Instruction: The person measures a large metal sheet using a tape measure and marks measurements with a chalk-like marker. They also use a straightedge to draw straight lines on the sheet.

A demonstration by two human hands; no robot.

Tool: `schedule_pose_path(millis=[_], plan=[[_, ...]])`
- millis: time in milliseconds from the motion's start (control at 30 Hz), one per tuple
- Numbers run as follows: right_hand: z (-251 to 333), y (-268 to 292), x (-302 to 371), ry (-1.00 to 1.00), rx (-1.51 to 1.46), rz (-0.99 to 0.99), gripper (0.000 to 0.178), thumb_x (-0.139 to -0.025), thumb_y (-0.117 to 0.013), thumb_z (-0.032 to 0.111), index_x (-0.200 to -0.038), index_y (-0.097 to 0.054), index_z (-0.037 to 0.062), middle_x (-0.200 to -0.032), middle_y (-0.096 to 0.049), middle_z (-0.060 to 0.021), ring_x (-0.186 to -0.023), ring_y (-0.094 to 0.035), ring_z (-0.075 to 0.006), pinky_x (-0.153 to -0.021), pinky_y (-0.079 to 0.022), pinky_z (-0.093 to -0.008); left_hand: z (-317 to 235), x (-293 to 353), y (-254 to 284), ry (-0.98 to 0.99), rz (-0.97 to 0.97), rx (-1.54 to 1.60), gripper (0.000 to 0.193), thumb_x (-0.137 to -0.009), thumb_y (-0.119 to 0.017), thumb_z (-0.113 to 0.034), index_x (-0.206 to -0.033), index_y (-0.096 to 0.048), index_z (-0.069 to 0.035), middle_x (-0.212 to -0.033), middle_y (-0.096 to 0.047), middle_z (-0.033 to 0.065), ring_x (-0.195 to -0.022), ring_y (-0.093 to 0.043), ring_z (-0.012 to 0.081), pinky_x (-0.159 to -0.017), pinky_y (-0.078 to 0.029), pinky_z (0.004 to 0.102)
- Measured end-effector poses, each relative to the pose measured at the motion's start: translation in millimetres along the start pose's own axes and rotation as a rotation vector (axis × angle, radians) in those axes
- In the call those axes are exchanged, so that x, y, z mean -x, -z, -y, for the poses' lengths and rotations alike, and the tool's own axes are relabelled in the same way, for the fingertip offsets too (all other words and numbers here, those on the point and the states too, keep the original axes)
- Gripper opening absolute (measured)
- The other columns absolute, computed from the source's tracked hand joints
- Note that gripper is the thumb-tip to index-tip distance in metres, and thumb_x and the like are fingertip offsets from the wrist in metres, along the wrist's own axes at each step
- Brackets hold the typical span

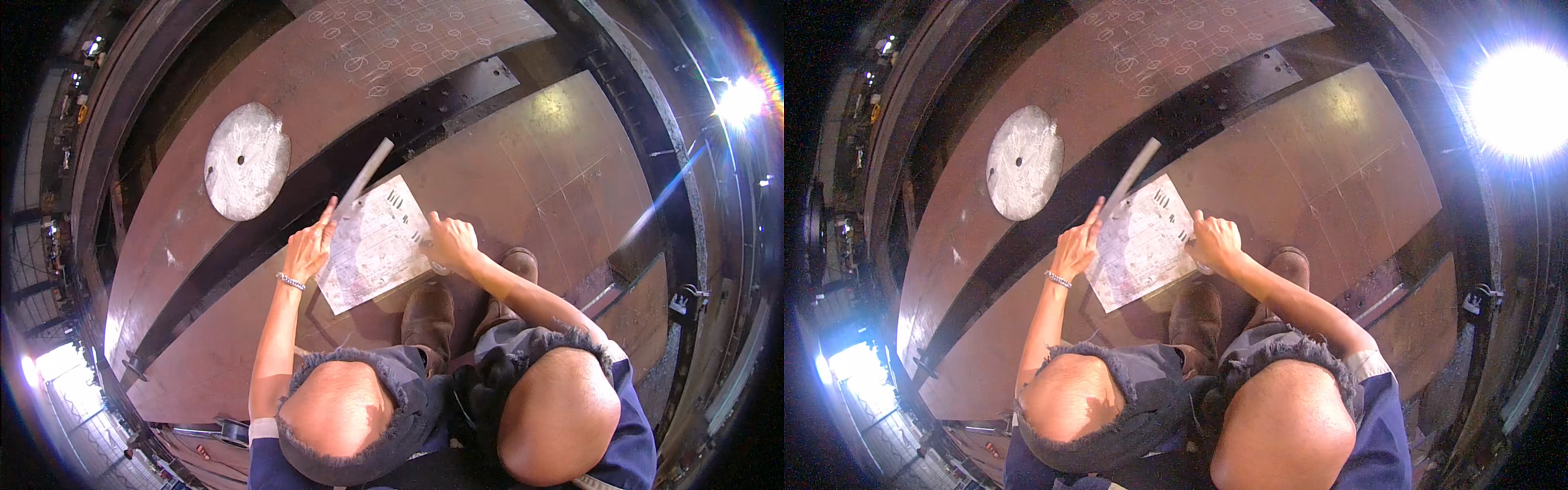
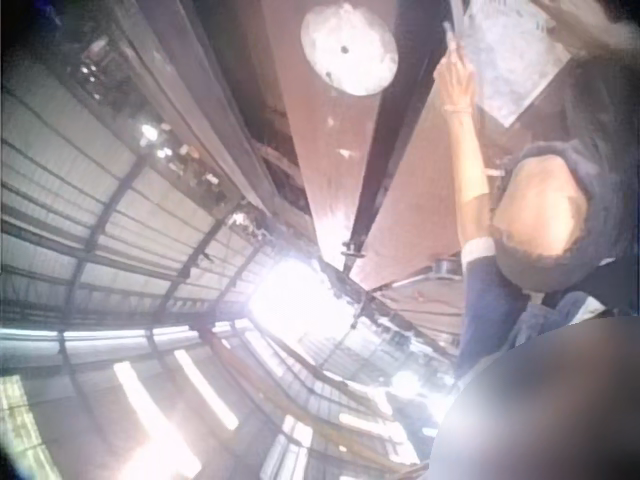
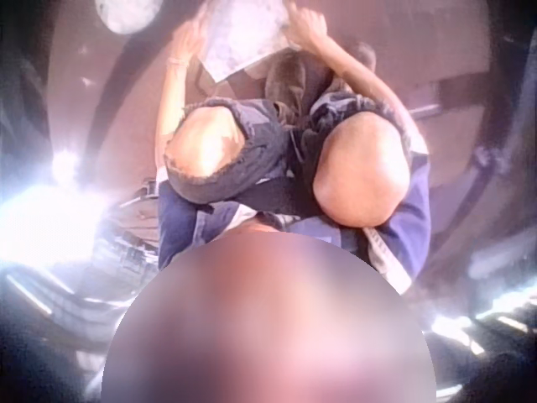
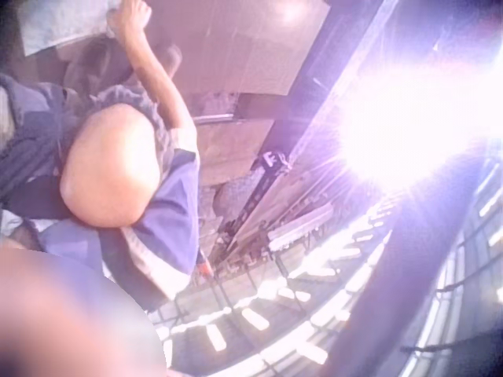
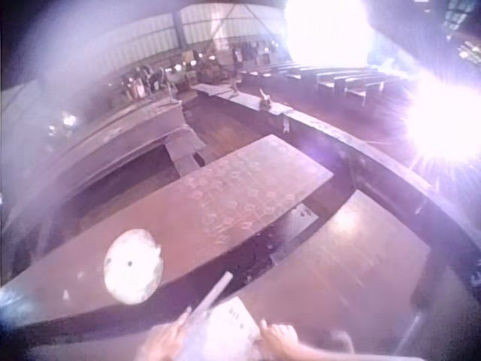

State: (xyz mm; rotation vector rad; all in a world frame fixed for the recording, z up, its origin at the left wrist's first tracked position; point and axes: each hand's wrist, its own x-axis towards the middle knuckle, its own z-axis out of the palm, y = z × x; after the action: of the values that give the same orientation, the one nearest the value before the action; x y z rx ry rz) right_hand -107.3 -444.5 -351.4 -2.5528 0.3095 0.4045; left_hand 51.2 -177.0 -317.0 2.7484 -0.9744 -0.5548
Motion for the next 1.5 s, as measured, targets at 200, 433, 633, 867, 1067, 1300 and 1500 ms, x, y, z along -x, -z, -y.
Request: schedule_pose_path(millis=[200,433,633,867,1067,1300,1500], plan=[[-3,-1,0,-0.013,-0.016,-0.018,0.052,-0.072,-0.074,0.033,-0.105,-0.055,-0.0024,-0.076,-0.069,-0.0200,-0.075,-0.070,-0.0374,-0.068,-0.055,-0.0450,7,-18,-12,-0.140,-0.098,-0.016,0.026,-0.097,-0.057,-0.035,-0.118,-0.060,-0.018,-0.071,-0.068,0.0139,-0.064,-0.067,0.0336,-0.052,-0.049,0.0441],[-11,3,2,-0.071,-0.034,0.050,0.056,-0.074,-0.075,0.037,-0.109,-0.055,-0.0012,-0.083,-0.070,-0.0215,-0.081,-0.070,-0.0385,-0.073,-0.054,-0.0465,6,11,-12,-0.129,-0.216,0.152,0.016,-0.093,-0.065,-0.028,-0.099,-0.067,-0.014,-0.074,-0.071,0.0086,-0.066,-0.069,0.0285,-0.054,-0.051,0.0375],[-10,6,-2,-0.077,-0.020,0.093,0.061,-0.075,-0.075,0.040,-0.113,-0.054,-0.0025,-0.087,-0.070,-0.0232,-0.086,-0.070,-0.0379,-0.076,-0.055,-0.0451,49,59,-20,-0.240,-0.144,0.051,0.016,-0.092,-0.064,-0.029,-0.094,-0.067,-0.014,-0.077,-0.072,0.0070,-0.068,-0.070,0.0282,-0.056,-0.053,0.0386],[-9,-1,-3,-0.022,-0.025,0.027,0.056,-0.075,-0.074,0.042,-0.103,-0.056,-0.0022,-0.081,-0.069,-0.0237,-0.079,-0.070,-0.0397,-0.071,-0.055,-0.0469,67,53,-23,-0.179,0.023,-0.307,0.024,-0.089,-0.066,-0.035,-0.089,-0.063,-0.011,-0.097,-0.066,0.0071,-0.084,-0.067,0.0282,-0.066,-0.055,0.0401],[-12,-1,0,-0.055,-0.010,0.021,0.053,-0.074,-0.076,0.042,-0.098,-0.056,-0.0011,-0.080,-0.069,-0.0236,-0.079,-0.070,-0.0395,-0.070,-0.055,-0.0483,23,31,-16,-0.032,-0.238,-0.092,0.069,-0.063,-0.084,-0.045,-0.116,-0.060,-0.009,-0.107,-0.060,0.0087,-0.099,-0.062,0.0281,-0.081,-0.053,0.0402],[-11,-4,-1,-0.027,-0.028,0.018,0.052,-0.074,-0.076,0.041,-0.097,-0.056,-0.0009,-0.078,-0.068,-0.0222,-0.076,-0.069,-0.0394,-0.067,-0.054,-0.0483,29,29,-31,0.159,-0.100,-0.032,0.080,-0.052,-0.092,-0.032,-0.119,-0.056,-0.007,-0.110,-0.058,0.0081,-0.110,-0.056,0.0278,-0.091,-0.047,0.0437],[-12,0,2,-0.037,-0.034,0.015,0.052,-0.075,-0.075,0.040,-0.100,-0.056,-0.0011,-0.081,-0.069,-0.0224,-0.079,-0.070,-0.0384,-0.071,-0.054,-0.0466,14,24,-28,0.158,-0.169,-0.044,0.077,-0.048,-0.094,-0.025,-0.112,-0.056,-0.008,-0.108,-0.057,0.0087,-0.109,-0.054,0.0298,-0.093,-0.046,0.0437]])
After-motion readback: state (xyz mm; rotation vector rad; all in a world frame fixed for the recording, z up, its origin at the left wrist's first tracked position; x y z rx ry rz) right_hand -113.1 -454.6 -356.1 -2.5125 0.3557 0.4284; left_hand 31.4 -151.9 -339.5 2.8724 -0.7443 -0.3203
